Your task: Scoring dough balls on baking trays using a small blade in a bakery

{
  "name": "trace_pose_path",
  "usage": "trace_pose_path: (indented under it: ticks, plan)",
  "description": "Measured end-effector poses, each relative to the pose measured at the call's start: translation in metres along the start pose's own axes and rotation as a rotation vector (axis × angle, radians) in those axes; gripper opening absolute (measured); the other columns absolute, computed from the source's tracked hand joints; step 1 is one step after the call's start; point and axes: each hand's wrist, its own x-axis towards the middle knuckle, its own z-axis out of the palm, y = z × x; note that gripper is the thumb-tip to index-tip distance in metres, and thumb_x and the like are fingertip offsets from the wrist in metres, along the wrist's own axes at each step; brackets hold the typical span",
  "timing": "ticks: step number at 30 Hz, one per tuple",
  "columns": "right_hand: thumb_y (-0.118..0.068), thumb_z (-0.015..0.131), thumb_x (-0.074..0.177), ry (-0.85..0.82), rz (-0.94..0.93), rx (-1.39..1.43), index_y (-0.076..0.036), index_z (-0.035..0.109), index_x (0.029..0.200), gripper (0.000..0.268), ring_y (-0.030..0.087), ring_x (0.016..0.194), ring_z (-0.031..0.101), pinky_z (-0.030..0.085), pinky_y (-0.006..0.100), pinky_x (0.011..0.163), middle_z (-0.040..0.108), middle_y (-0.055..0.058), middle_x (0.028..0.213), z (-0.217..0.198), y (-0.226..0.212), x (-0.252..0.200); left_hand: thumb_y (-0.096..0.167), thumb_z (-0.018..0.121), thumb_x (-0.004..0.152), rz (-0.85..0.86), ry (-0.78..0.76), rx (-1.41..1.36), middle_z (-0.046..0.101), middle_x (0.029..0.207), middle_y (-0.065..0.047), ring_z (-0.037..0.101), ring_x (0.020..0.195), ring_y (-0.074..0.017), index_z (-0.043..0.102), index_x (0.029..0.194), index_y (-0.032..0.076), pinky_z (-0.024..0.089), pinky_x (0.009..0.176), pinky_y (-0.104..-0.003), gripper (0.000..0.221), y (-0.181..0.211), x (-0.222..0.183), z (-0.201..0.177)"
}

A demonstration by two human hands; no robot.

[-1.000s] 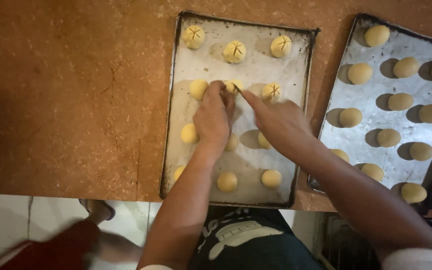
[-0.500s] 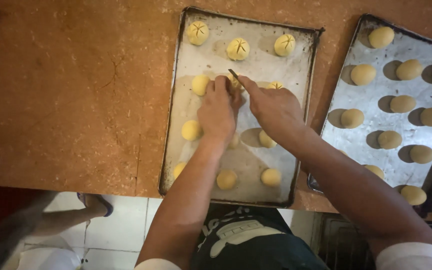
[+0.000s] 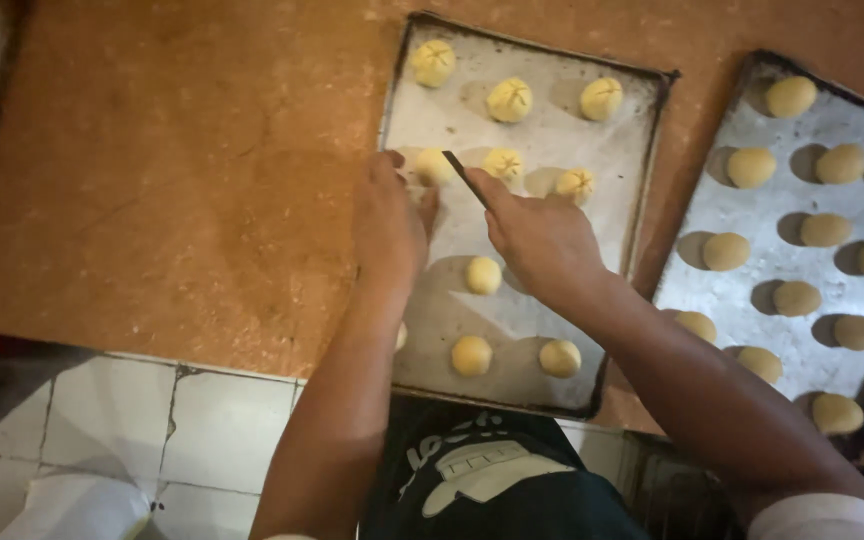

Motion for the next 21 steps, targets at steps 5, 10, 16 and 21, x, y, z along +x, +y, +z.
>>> trace_pose_path:
  ticks: [5, 10, 16, 21]
  plan:
    - [-0.028, 0.039, 0.100, -0.041, -0.029, -0.178, -0.031, 0.038, 0.144, 0.044, 0.040, 0.072, 0.072, 0.058, 0.051, 0.068, 0.072, 0.009, 0.079, 0.005, -0.018, 0.016, 0.032, 0.077, 0.081, -0.111, -0.183, -0.050, 0.066, 0.096, -0.018, 0.068, 0.095, -0.0458, 0.052, 0.109, 0.007, 0.054, 0.081, -0.058, 0.046, 0.003, 0.008, -0.001]
    - [-0.020, 0.046, 0.097, 0.137, -0.094, -0.297, -0.027, 0.043, 0.143, 0.047, 0.030, 0.064, 0.073, 0.057, 0.044, 0.063, 0.068, 0.004, 0.066, 0.015, -0.022, 0.029, 0.036, 0.071, 0.085, -0.109, -0.135, -0.008, 0.063, 0.094, -0.012, 0.069, 0.091, -0.0400, 0.053, 0.105, 0.015, 0.056, 0.076, -0.055, 0.034, -0.004, 0.012, 0.009]
    - [-0.023, 0.047, 0.095, -0.093, -0.003, -0.204, -0.030, 0.041, 0.142, 0.048, 0.038, 0.066, 0.072, 0.054, 0.051, 0.065, 0.070, 0.012, 0.067, -0.010, -0.016, -0.013, 0.025, 0.057, 0.091, -0.100, -0.159, -0.057, 0.064, 0.095, -0.013, 0.069, 0.093, -0.0403, 0.056, 0.116, 0.016, 0.056, 0.078, -0.054, 0.027, 0.006, 0.009, -0.012]
    - [-0.024, 0.042, 0.097, -0.011, 0.034, -0.109, -0.033, 0.044, 0.141, 0.045, 0.044, 0.067, 0.069, 0.053, 0.054, 0.065, 0.068, 0.015, 0.067, -0.008, -0.017, 0.007, 0.029, 0.067, 0.083, -0.082, -0.071, -0.011, 0.062, 0.095, -0.010, 0.070, 0.092, -0.0351, 0.047, 0.119, 0.014, 0.058, 0.077, -0.053, 0.043, -0.003, 0.011, 0.010]
